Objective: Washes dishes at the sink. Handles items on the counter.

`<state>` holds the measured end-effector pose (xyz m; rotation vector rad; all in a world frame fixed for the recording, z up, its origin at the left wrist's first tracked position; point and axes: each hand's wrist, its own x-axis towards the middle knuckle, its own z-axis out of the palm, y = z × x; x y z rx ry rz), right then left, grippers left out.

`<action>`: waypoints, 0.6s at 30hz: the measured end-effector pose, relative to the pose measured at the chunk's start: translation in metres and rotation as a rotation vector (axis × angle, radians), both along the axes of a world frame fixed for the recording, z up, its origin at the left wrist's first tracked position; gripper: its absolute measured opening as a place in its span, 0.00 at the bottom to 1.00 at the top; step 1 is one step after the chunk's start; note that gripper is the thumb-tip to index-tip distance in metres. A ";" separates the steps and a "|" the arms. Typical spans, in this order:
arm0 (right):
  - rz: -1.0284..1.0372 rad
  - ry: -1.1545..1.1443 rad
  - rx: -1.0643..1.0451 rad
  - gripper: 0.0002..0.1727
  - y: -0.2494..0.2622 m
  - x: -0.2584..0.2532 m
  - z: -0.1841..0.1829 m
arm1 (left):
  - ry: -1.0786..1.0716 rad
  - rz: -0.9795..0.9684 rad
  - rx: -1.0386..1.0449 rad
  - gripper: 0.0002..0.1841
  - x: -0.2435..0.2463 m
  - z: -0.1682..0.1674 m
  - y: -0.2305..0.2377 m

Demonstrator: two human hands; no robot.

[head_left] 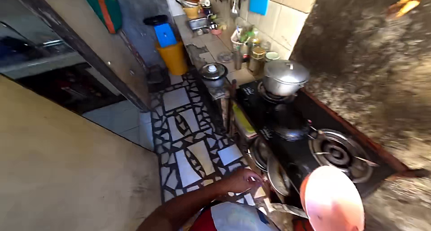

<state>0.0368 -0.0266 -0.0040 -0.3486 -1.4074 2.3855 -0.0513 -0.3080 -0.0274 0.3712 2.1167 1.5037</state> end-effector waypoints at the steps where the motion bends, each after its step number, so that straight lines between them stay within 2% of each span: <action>1: 0.076 -0.039 -0.022 0.21 -0.030 -0.029 0.002 | -0.040 0.090 0.002 0.19 -0.006 -0.002 -0.030; 3: 0.180 -0.116 -0.104 0.25 -0.086 -0.081 0.008 | -0.078 0.202 0.012 0.20 -0.017 0.002 -0.082; 6: 0.290 -0.211 -0.177 0.25 -0.165 -0.137 0.020 | -0.120 0.237 0.062 0.20 -0.034 0.026 -0.146; 9: 0.398 -0.276 -0.130 0.26 -0.243 -0.185 0.027 | -0.183 0.290 0.172 0.22 -0.066 0.039 -0.201; 12: 0.614 -0.339 -0.030 0.28 -0.322 -0.238 0.024 | -0.137 0.475 0.287 0.26 -0.100 0.041 -0.251; 15: 0.823 -0.407 0.006 0.28 -0.399 -0.296 0.009 | -0.081 0.698 0.431 0.36 -0.133 0.026 -0.300; 18: 0.982 -0.410 0.071 0.32 -0.481 -0.356 0.004 | -0.061 0.976 0.666 0.54 -0.161 0.015 -0.356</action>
